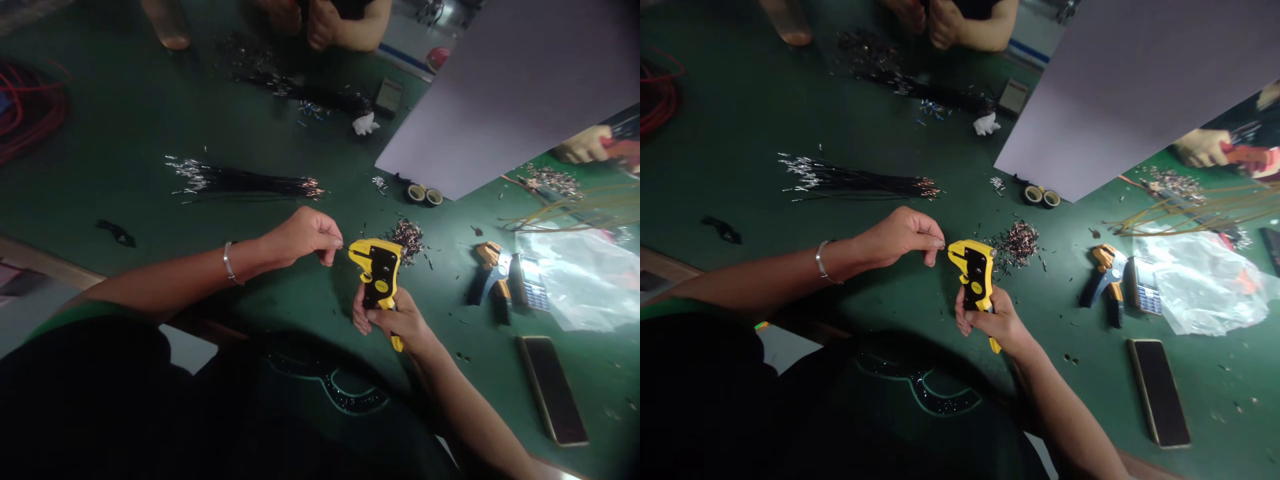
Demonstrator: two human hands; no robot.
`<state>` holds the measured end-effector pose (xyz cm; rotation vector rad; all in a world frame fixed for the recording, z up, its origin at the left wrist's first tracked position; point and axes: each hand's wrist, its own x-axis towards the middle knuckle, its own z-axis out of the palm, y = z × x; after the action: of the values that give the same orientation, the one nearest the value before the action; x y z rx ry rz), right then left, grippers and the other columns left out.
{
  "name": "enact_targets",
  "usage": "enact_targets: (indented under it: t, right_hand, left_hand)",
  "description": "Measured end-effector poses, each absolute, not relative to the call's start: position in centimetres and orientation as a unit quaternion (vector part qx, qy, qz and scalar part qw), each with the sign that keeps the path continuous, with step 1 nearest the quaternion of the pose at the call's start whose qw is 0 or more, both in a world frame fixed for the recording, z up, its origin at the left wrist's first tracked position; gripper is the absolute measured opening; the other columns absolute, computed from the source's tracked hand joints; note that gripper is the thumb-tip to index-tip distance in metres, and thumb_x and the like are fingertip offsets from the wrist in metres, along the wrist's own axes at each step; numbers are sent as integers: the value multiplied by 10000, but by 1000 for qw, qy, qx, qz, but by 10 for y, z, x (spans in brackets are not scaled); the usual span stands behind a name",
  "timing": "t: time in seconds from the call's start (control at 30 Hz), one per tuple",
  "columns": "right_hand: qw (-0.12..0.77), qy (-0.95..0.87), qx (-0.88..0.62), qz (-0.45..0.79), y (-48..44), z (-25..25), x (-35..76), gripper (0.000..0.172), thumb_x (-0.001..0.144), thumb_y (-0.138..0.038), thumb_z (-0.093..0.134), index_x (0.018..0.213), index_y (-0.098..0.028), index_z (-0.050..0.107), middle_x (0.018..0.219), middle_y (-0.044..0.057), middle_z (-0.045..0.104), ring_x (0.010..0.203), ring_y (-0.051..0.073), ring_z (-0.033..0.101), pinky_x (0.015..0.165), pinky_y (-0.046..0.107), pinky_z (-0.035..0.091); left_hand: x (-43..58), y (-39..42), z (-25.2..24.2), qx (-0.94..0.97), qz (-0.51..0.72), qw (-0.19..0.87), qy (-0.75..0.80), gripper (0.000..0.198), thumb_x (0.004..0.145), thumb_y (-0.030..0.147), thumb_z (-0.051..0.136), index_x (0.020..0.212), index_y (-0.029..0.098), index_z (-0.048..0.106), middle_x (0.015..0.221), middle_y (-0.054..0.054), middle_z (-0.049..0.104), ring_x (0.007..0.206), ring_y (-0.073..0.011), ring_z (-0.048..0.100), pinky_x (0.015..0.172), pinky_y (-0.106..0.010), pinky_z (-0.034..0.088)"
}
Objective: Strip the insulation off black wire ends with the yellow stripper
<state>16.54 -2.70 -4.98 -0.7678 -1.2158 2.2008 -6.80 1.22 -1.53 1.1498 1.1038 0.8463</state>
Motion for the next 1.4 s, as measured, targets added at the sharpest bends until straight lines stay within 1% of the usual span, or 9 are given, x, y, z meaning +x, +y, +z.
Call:
enact_targets:
  t: [0.3, 0.5, 0.83, 1.0, 1.13, 1.4]
  right_hand:
    - [267, -434, -291, 810, -31, -56, 164, 137, 761, -191, 718, 837, -161, 608, 622, -20, 535, 474, 109, 469, 451, 277, 395]
    - [270, -457, -313, 788, -33, -56, 160, 156, 768, -220, 717, 806, -166, 576, 583, -32, 507, 461, 103, 441, 440, 270, 372]
    - [281, -454, -337, 776, -32, -62, 158, 160, 743, -195, 704, 803, -166, 558, 561, -49, 494, 439, 86, 428, 416, 247, 373]
    - [284, -444, -337, 780, -31, -67, 158, 136, 756, -182, 687, 788, -170, 556, 524, -63, 474, 398, 71, 394, 374, 222, 327]
    - [290, -439, -326, 786, -30, -67, 158, 161, 733, -171, 701, 813, -170, 561, 581, -46, 502, 436, 82, 435, 399, 235, 356]
    - [318, -425, -285, 798, -23, -65, 162, 156, 728, -150, 685, 843, -169, 582, 607, -34, 514, 466, 97, 441, 434, 256, 361]
  left_hand:
    - [-68, 13, -16, 498, 369, 622, 478, 111, 751, 71, 593, 675, 112, 663, 501, -6, 638, 488, -85, 591, 601, -234, 481]
    - [-68, 13, -18, 498, 368, 616, 487, 116, 751, 64, 598, 665, 108, 661, 486, 0, 630, 479, -78, 584, 601, -225, 484]
    - [-66, 17, -21, 487, 366, 622, 493, 130, 758, 21, 587, 668, 80, 660, 474, -6, 621, 459, -79, 578, 566, -218, 472]
    - [-66, 19, -25, 484, 373, 612, 502, 129, 755, 17, 592, 664, 80, 658, 465, -4, 616, 447, -78, 574, 560, -222, 470]
    - [-67, 19, -24, 504, 375, 590, 507, 126, 759, 36, 593, 666, 86, 662, 489, -9, 632, 470, -75, 583, 566, -214, 471]
    - [-69, 19, -32, 510, 403, 574, 497, 83, 756, 92, 608, 689, 99, 657, 521, -13, 648, 479, -85, 602, 546, -213, 479]
